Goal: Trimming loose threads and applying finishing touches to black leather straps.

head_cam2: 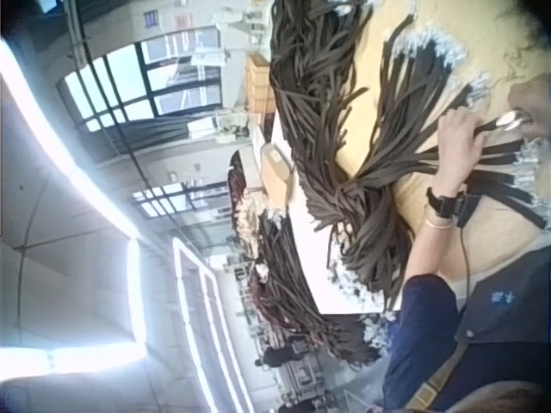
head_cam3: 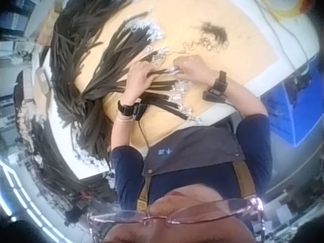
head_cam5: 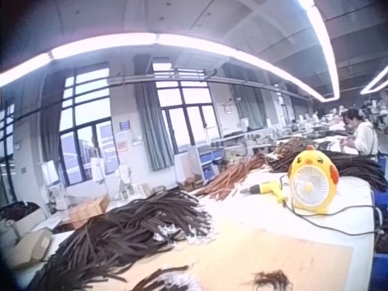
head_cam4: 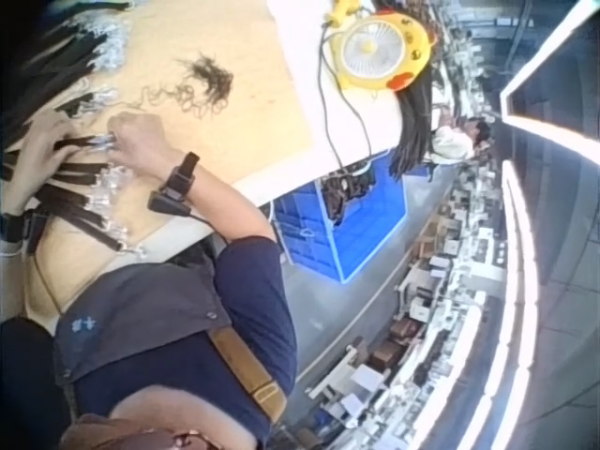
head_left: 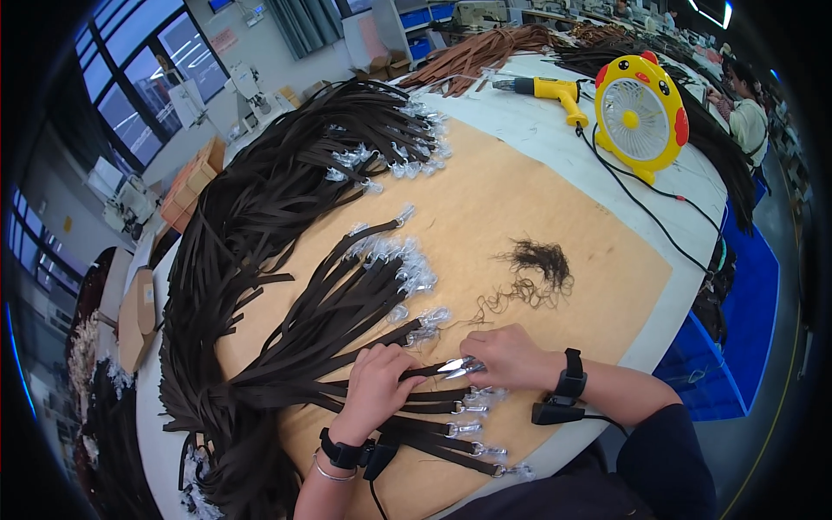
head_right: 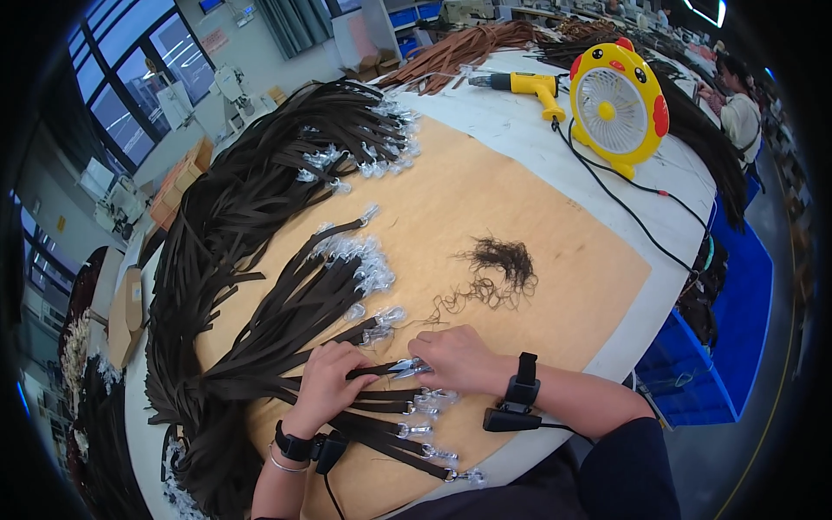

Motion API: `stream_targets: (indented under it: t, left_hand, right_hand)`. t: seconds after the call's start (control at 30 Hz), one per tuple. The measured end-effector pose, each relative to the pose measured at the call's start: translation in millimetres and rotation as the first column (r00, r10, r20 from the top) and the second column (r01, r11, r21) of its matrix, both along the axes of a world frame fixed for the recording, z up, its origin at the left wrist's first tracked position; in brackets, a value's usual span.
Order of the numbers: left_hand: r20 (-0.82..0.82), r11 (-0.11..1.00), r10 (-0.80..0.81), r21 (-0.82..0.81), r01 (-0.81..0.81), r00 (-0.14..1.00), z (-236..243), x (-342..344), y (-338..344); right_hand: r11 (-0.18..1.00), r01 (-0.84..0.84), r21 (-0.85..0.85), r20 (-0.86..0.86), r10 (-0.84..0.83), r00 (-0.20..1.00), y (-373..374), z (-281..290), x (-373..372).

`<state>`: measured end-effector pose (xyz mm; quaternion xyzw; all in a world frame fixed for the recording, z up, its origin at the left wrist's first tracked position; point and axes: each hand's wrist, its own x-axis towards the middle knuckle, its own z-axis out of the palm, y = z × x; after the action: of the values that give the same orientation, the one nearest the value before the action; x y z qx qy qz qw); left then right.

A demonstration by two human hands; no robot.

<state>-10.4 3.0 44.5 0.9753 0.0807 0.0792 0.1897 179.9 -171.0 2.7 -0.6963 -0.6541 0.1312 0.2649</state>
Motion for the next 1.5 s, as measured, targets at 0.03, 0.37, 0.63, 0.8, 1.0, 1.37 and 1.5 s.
stream_targets:
  t: [0.03,0.37,0.63,0.8,1.0,1.37,1.5]
  left_hand:
    - [0.149,1.0,-0.025,0.008,0.024,0.989,-11.0,1.1,2.2]
    - [0.045,0.951,0.118,-0.292,-0.1,0.992,-23.5,-10.5,-19.1]
    - [0.085,0.98,-0.036,-0.192,0.052,0.996,-27.2,-6.5,-20.7]
    - [0.117,0.981,-0.022,-0.19,0.044,0.993,-29.3,-3.8,-21.0]
    - [0.033,0.834,0.215,-0.525,-0.166,0.976,-43.6,-4.3,-24.6]
    - [0.034,0.719,0.296,-0.666,-0.199,0.955,-50.0,-4.0,-29.2]
    - [0.054,0.722,0.294,-0.667,-0.185,0.954,-51.6,-2.8,-29.8]
  right_hand:
    - [0.999,-0.016,0.046,0.119,0.011,0.993,0.2,1.2,-0.7]
    - [0.995,-0.058,0.077,-0.042,0.062,0.997,-3.5,5.2,1.7]
    - [0.977,-0.2,0.077,0.11,0.191,0.975,-6.7,9.6,1.6]
    - [0.979,-0.197,0.046,0.116,0.191,0.975,-6.5,6.7,1.5]
    - [0.98,-0.193,0.057,0.083,0.188,0.979,-5.1,4.3,-0.4]
    - [0.979,-0.19,0.068,0.11,0.182,0.977,-1.4,3.3,-5.0]
    - [0.978,-0.199,0.063,0.191,0.184,0.964,-1.3,6.2,-7.2]
